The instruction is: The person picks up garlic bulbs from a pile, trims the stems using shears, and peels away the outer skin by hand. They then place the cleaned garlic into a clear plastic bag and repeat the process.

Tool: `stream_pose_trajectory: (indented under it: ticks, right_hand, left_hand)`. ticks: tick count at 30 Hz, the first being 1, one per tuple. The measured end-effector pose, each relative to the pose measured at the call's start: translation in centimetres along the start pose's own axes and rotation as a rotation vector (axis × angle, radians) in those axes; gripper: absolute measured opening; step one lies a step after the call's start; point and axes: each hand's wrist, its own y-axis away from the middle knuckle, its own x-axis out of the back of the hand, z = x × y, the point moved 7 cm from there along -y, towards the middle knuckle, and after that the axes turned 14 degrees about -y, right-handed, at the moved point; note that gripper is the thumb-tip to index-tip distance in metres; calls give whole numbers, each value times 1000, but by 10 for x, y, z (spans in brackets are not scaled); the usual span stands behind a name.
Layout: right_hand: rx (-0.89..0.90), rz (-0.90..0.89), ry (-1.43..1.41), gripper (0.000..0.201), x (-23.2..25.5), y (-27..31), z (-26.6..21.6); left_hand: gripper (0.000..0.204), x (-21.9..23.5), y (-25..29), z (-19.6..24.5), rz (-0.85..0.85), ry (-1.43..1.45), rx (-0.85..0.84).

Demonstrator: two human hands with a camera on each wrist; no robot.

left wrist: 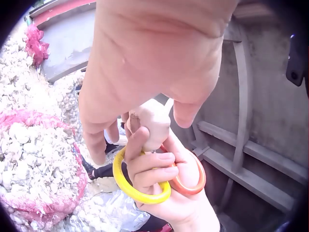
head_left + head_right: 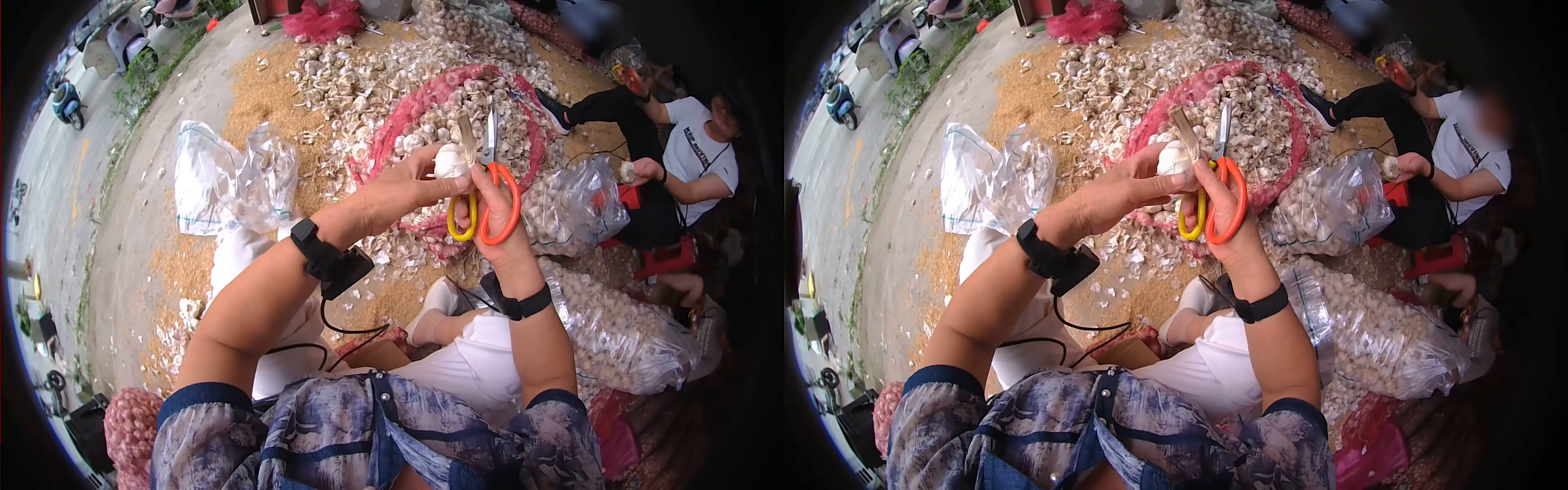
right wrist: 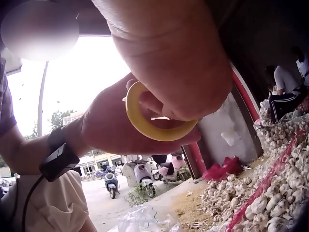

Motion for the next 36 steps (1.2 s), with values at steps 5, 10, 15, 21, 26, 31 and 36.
stream_pose_trajectory:
  ticks: [5, 10, 15, 21, 26, 31, 36]
  right_hand:
    - [-6, 49, 310, 43, -2, 10, 0]
    - [465, 13, 956, 55, -13, 9, -15]
    - [524, 20, 1255, 63, -14, 15, -17]
    - [300, -33, 1144, 61, -6, 7, -5]
    - [333, -27, 1109, 60, -5, 7, -6]
    - [391, -10, 1108, 52, -12, 13, -11]
    - [391, -58, 1078, 40, -15, 15, -14]
  left_hand:
    - [32, 24, 0, -17, 318, 78, 66]
    - [35, 50, 14, -1, 494, 210, 141]
    - [49, 58, 18, 2, 573, 152, 181]
    - [54, 56, 14, -10, 522, 52, 241]
    - [56, 53, 14, -7, 486, 37, 244]
    - [45, 52, 16, -7, 499, 104, 248]
    - [34, 53, 15, -10, 507, 219, 210]
